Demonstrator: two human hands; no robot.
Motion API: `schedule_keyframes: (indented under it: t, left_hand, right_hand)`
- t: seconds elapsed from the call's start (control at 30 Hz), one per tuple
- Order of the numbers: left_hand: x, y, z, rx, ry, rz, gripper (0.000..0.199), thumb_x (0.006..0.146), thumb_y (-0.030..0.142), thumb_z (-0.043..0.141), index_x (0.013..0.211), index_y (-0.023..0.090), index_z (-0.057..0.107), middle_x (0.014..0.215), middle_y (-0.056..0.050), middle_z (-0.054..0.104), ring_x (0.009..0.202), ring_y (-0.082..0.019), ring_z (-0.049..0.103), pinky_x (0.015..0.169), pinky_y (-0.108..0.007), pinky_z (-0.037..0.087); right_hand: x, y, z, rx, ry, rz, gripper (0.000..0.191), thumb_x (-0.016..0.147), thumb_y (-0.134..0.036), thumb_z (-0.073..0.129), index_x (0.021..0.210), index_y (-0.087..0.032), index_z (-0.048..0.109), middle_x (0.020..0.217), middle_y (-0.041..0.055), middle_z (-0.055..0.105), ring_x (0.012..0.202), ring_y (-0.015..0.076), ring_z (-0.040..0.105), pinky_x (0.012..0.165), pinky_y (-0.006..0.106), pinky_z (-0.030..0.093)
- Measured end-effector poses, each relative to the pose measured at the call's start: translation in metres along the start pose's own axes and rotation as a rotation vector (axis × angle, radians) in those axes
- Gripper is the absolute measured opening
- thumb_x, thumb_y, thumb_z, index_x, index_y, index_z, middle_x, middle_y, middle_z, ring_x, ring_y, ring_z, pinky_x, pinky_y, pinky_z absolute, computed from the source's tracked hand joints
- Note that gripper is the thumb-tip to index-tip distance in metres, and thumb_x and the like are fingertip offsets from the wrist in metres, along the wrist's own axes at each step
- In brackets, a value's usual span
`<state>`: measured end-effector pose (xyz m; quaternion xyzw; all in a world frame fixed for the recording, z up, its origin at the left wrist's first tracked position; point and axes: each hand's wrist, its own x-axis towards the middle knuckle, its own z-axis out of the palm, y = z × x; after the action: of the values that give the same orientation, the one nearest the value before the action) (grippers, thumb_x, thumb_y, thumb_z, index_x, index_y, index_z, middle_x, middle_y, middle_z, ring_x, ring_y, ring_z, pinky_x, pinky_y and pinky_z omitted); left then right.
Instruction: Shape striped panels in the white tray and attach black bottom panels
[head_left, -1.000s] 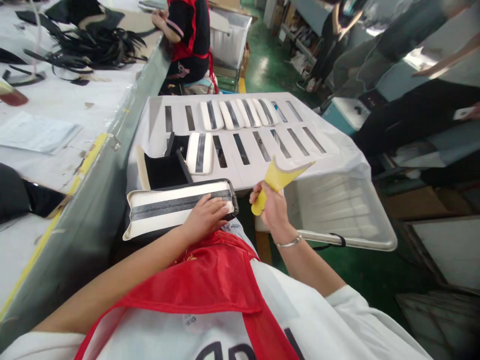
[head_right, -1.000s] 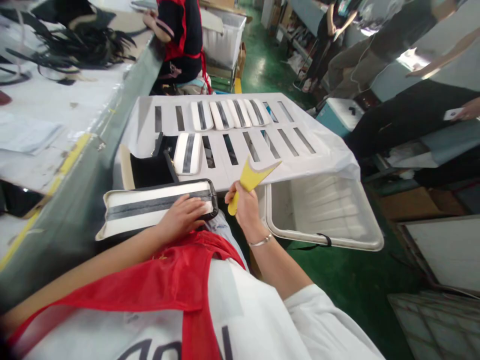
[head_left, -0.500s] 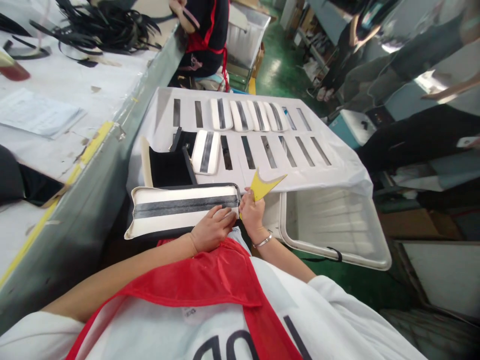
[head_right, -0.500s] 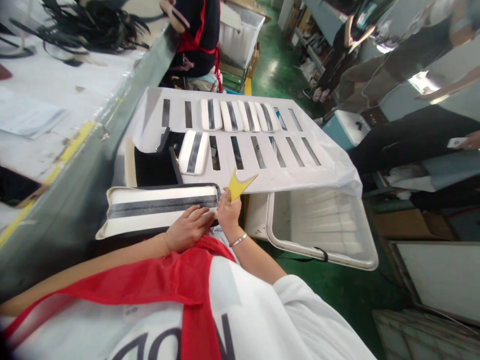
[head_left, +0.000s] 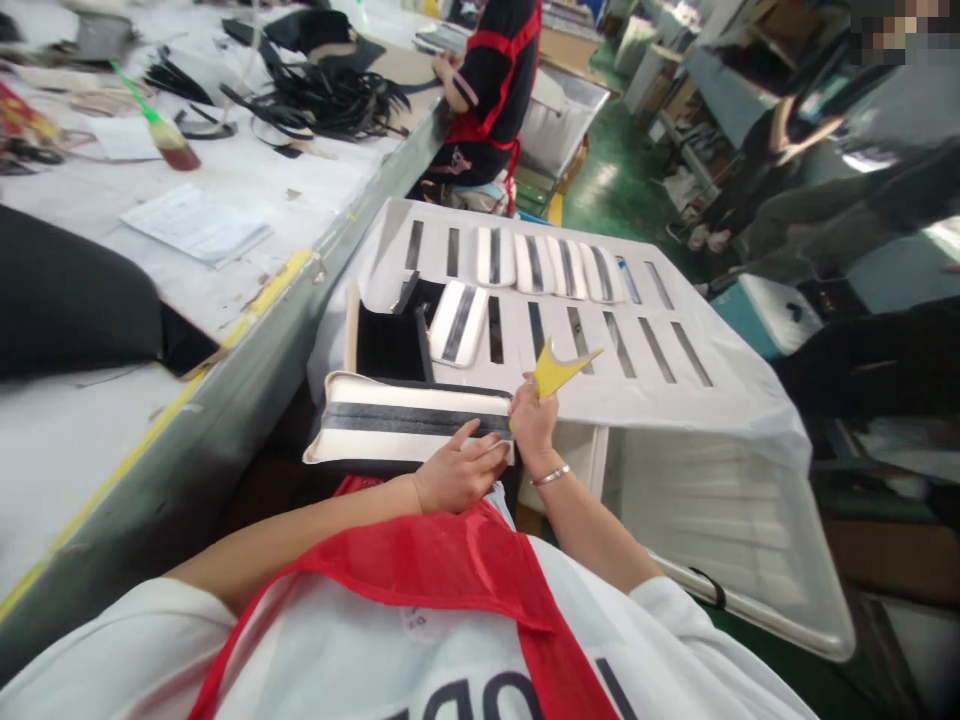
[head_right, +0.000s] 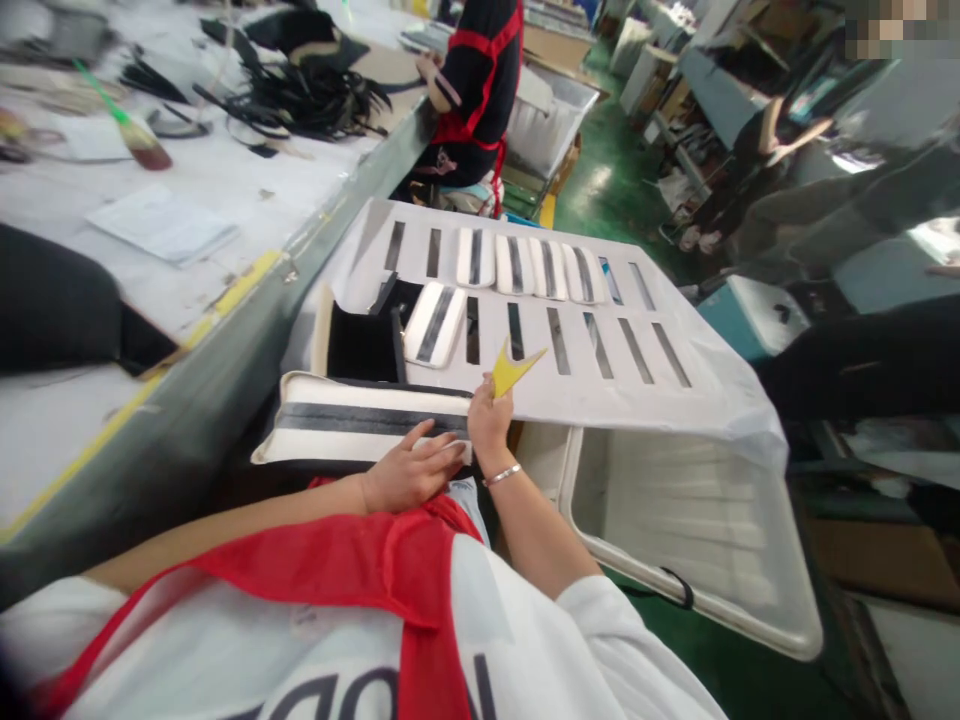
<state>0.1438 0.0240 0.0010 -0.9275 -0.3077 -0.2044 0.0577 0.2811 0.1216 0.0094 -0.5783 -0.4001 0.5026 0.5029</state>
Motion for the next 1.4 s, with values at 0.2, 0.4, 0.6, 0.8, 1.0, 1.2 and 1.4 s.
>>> schedule_keyframes:
  t: [0.2,0.4,0.6,0.8,1.0,1.2,1.4]
  left_hand:
    - [-0.078,-0.056,-0.066,-0.089,0.380,-0.703,0.049,0.093,0.039,0.041,0.134,0.012,0.042,0.136,-0.017,0.049,0.132,-0.021,0.040,0.112,-0.044,0.029]
    - [-0.162,-0.123,-0.039,-0.847,0.579,-1.415,0.061,0.094,0.055,0.022,0.127,0.013,0.052,0.127,-0.014,0.058,0.116,-0.022,0.056,0.092,-0.036,0.049]
    - [-0.141,-0.128,-0.021,-1.217,0.641,-1.576,0.073,0.081,0.073,0.033,0.108,0.015,0.067,0.094,-0.007,0.070,0.094,-0.024,0.063,0.086,-0.034,0.048]
    - [-0.134,-0.166,-0.059,-0.743,0.068,-1.189,0.048,0.086,0.053,0.040,0.086,0.015,0.070,0.087,-0.006,0.069,0.085,-0.022,0.061,0.078,-0.030,0.045]
    - [-0.116,-0.206,-0.092,-0.419,-0.431,-0.858,0.033,0.086,0.034,0.044,0.085,0.016,0.072,0.085,-0.007,0.070,0.079,-0.019,0.063,0.069,-0.026,0.042]
    - [-0.102,-0.212,-0.105,-0.323,-0.635,-0.738,0.034,0.087,0.026,0.042,0.088,0.015,0.074,0.085,-0.008,0.071,0.080,-0.018,0.064,0.072,-0.024,0.043]
    - [-0.099,-0.208,-0.104,-0.177,-0.682,-0.637,0.039,0.090,0.025,0.036,0.087,0.012,0.073,0.089,-0.011,0.070,0.086,-0.020,0.064,0.077,-0.027,0.044]
  right_hand:
    - [0.003,-0.041,0.004,-0.359,-0.334,-0.037,0.036,0.086,-0.054,0.046,0.088,-0.018,0.048,0.056,-0.0003,0.055,0.049,0.0135,0.055,0.046,0.024,0.043]
    - [0.025,-0.083,0.056,-0.855,-1.168,0.106,0.044,0.080,-0.040,0.060,0.116,-0.018,0.047,0.075,0.0038,0.066,0.053,0.0175,0.061,0.047,0.026,0.046]
    - [0.065,-0.069,0.125,-1.532,-1.269,-0.407,0.029,0.093,-0.027,0.037,0.088,-0.013,0.061,0.092,0.0129,0.067,0.082,0.0212,0.063,0.067,0.026,0.045]
    - [0.071,-0.056,0.167,-1.834,-1.093,-0.621,0.054,0.097,-0.048,0.018,0.090,-0.017,0.062,0.090,0.0107,0.067,0.083,0.0240,0.063,0.065,0.030,0.040]
    - [0.038,-0.072,0.173,-1.714,-1.108,-0.796,0.057,0.097,-0.051,0.017,0.084,-0.018,0.061,0.084,0.0079,0.068,0.077,0.0219,0.063,0.062,0.029,0.039]
    - [-0.002,-0.066,0.169,-1.759,-1.066,-0.837,0.055,0.097,-0.050,0.022,0.091,-0.014,0.062,0.082,0.0128,0.068,0.080,0.0279,0.065,0.065,0.034,0.045]
    - [-0.014,-0.053,0.170,-1.753,-1.008,-0.778,0.054,0.097,-0.050,0.022,0.094,-0.013,0.061,0.083,0.0139,0.067,0.080,0.0291,0.066,0.064,0.035,0.048]
